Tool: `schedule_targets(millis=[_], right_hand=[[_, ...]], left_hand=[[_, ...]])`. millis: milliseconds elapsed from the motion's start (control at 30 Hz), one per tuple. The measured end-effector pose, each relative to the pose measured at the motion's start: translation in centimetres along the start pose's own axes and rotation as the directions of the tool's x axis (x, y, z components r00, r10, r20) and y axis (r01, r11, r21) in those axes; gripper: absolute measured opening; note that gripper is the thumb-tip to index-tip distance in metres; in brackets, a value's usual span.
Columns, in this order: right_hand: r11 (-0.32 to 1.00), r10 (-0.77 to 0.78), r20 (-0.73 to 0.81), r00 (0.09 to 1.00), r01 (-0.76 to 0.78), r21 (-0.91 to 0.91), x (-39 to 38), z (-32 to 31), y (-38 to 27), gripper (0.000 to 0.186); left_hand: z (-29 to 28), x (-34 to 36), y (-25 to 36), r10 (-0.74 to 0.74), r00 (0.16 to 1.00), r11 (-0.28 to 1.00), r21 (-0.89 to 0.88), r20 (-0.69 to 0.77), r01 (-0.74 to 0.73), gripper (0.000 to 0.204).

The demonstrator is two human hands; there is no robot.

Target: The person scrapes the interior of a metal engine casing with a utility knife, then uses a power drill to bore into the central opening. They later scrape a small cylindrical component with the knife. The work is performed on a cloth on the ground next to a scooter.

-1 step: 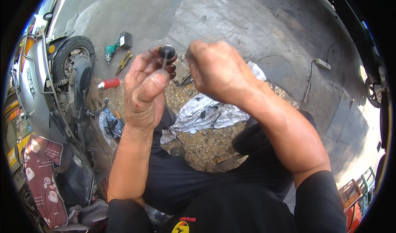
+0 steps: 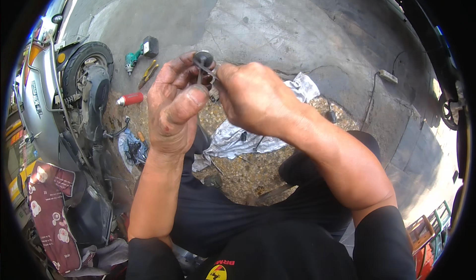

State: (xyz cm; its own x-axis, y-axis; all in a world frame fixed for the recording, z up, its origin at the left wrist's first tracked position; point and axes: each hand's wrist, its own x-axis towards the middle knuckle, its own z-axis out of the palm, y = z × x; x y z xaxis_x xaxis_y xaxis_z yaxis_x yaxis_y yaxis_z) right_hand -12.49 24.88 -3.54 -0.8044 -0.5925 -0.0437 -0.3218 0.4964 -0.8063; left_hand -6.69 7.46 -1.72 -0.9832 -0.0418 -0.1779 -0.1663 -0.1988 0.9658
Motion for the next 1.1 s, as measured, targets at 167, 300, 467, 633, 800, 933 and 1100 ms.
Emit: schedule_targets(millis=[167,300,467,633,800,933,1100], right_hand=[[0.998,0.040,-0.097,0.994,-0.045,-0.053,0.0,0.1,0.6,0.015],[0.990,0.094,-0.029,0.995,-0.096,-0.102,0.5,0.9,0.9,0.014],[0.999,0.039,-0.086,0.996,-0.038,0.014,0.4,1.3,0.8,0.012],[0.996,-0.075,-0.073,0.994,0.078,0.034,-0.4,2.3,0.1,0.016],[1.000,-0.021,-0.004,1.000,0.021,-0.004,-0.1,1.4,0.2,0.014],[0.996,0.043,-0.186,0.982,-0.055,-0.063,0.2,1.1,0.0,0.011],[0.994,-0.013,0.118,0.993,0.000,0.109,0.4,1.0,-0.2,0.013]], left_hand=[[0.0,-0.2,-0.2,0.003,1.000,0.994,-0.114,-0.015,-0.005,0.073],[-0.1,-0.5,-0.1,-0.057,0.993,0.994,-0.101,-0.099,0.047,0.080],[-0.2,-0.5,0.4,-0.087,0.994,0.977,-0.200,-0.073,0.071,0.089],[0.0,-0.6,0.1,-0.054,0.998,0.982,-0.183,-0.037,0.046,0.089],[0.0,-0.8,0.2,-0.050,0.998,0.995,-0.091,-0.026,0.047,0.093],[0.4,-1.0,0.2,-0.027,0.998,0.996,-0.087,-0.054,0.022,0.097],[0.1,-0.6,0.1,-0.017,0.998,0.983,-0.181,-0.062,0.005,0.100]])
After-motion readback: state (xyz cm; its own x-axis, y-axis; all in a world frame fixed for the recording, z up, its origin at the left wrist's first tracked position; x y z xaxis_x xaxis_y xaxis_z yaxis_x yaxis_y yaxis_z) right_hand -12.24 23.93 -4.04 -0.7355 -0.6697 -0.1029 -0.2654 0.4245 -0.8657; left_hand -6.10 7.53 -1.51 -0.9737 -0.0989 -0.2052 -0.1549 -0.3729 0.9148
